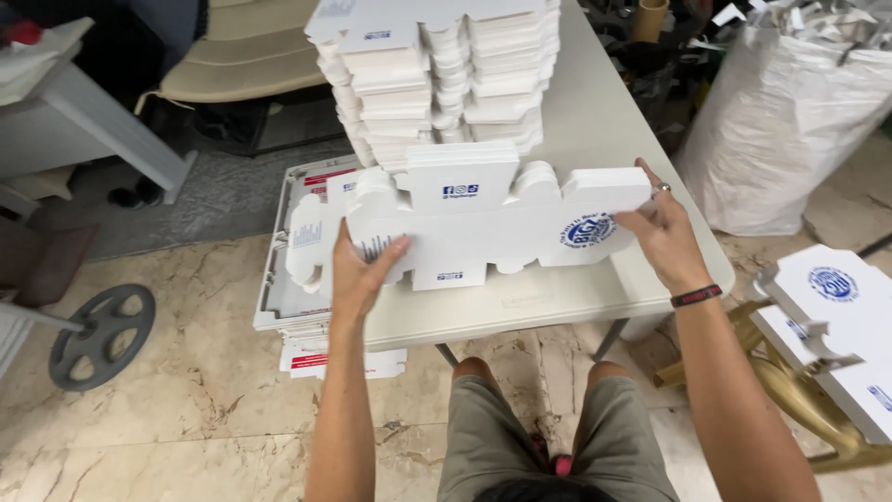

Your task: Sorting, counting, and stacking flat-folded cardboard boxes on a table.

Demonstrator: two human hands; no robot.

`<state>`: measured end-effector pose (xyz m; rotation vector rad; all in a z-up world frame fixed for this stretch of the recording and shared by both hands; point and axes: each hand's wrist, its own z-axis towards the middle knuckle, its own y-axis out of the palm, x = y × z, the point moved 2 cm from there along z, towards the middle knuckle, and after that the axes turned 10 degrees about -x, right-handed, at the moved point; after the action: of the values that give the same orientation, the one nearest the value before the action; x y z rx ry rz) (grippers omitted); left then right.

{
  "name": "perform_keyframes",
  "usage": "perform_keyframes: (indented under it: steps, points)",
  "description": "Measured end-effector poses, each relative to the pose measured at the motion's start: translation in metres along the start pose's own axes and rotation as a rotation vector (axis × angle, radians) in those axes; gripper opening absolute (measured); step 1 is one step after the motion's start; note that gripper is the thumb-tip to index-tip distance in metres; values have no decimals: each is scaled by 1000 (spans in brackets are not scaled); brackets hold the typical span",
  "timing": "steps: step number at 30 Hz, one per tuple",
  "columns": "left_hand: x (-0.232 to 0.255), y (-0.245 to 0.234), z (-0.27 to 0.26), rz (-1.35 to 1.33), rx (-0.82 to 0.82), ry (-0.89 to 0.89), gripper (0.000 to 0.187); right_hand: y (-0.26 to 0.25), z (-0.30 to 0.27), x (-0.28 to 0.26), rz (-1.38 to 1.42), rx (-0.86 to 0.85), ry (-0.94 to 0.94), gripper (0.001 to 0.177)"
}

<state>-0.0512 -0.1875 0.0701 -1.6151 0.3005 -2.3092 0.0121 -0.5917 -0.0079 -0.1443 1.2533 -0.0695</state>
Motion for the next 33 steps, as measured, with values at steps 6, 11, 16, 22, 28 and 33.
perform_keyframes:
  steps: [6, 11, 16, 22, 28, 33]
  points:
    - [-11, 6, 3, -42, 49, -10, 70, 1, -2, -3, -16, 24, 107, 63]
    - [18, 7, 2, -23, -43, -3, 95, 11, -1, -40, 15, 18, 133, 64]
    - [-12, 12, 3, -48, 74, 58, 37, 23, -8, -56, -103, 0, 239, 74]
    - [-20, 14, -7, -115, 101, 135, 43, -1, 3, 3, -229, -28, -147, 40]
    - [37, 46, -40, 468, 313, 206, 45, 42, -11, -21, -618, 329, -248, 45]
    - [97, 54, -88, 128, 93, 19, 27, -2, 6, 13, -751, 256, -130, 59]
